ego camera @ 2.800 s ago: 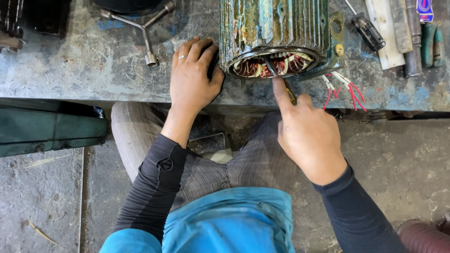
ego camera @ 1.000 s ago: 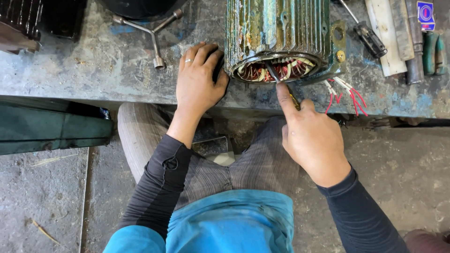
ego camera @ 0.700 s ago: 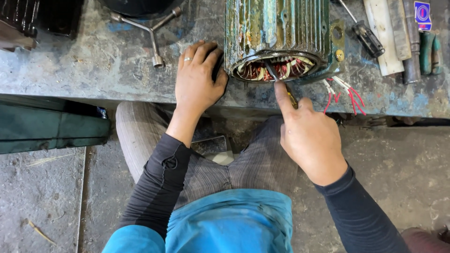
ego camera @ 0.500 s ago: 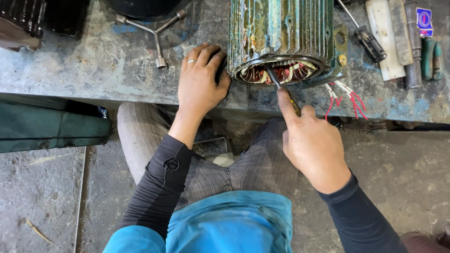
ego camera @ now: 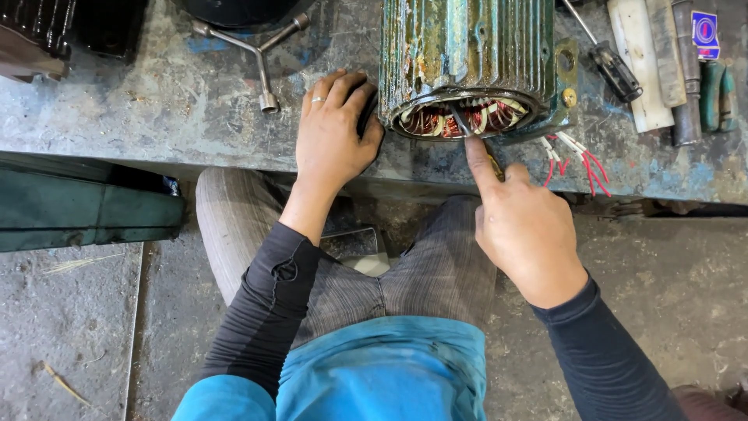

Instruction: The person uses a flathead screwdriver to pry and adjust the copper windings inside the stator of an electric motor. They hold the motor casing with one hand while manipulating the internal components with the tool, occasionally using their fingers to reposition the wires.

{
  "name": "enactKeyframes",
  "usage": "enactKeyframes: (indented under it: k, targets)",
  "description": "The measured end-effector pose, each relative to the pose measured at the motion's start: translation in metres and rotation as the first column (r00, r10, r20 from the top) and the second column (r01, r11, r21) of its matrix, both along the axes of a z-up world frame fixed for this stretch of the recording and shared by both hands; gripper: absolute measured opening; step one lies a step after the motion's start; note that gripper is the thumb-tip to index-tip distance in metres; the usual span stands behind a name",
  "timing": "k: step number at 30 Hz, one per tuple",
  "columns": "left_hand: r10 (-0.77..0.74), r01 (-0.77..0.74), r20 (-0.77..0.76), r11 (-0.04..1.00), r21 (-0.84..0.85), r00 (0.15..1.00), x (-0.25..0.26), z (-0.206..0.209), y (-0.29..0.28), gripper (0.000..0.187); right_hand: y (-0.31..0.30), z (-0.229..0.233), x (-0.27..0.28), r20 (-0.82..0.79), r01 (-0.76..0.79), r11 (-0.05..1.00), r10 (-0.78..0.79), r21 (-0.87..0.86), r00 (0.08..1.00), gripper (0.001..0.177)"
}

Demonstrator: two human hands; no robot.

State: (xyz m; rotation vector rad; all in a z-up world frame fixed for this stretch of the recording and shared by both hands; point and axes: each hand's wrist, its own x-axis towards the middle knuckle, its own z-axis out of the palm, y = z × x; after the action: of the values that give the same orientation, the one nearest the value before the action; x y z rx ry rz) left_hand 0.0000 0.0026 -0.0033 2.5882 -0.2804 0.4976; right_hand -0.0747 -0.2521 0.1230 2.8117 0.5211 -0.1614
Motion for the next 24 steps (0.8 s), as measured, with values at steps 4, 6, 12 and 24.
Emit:
enactKeyframes:
  k: [4, 6, 12, 24]
  targets:
    - [-0.009, 0.009, 0.008, 1.0, -0.012, 1.0, 0.003, 0.002, 0.001, 0.047, 0.0, 0.009, -0.005, -0.04, -0.005, 1.0, 0.005, -0.013, 0.999, 0.083]
    - [-0.019, 0.019, 0.0, 1.0, -0.016, 1.0, 0.001, 0.0, -0.001, 0.047, -0.001, 0.007, -0.005, -0.064, 0.014, 1.0, -0.015, -0.018, 0.998, 0.082]
    - [-0.013, 0.013, 0.035, 1.0, -0.006, 0.999, 0.0, 0.0, 0.0, 0.047, 0.002, 0.002, -0.003, 0.008, -0.028, 1.0, 0.028, 0.008, 1.0, 0.078]
    - [0.03, 0.045, 0.254, 0.957, -0.285, 0.967, -0.026, 0.022, -0.011, 0.034, -0.016, -0.039, -0.07, -0.069, 0.094, 0.627, -0.064, 0.773, 0.996, 0.07]
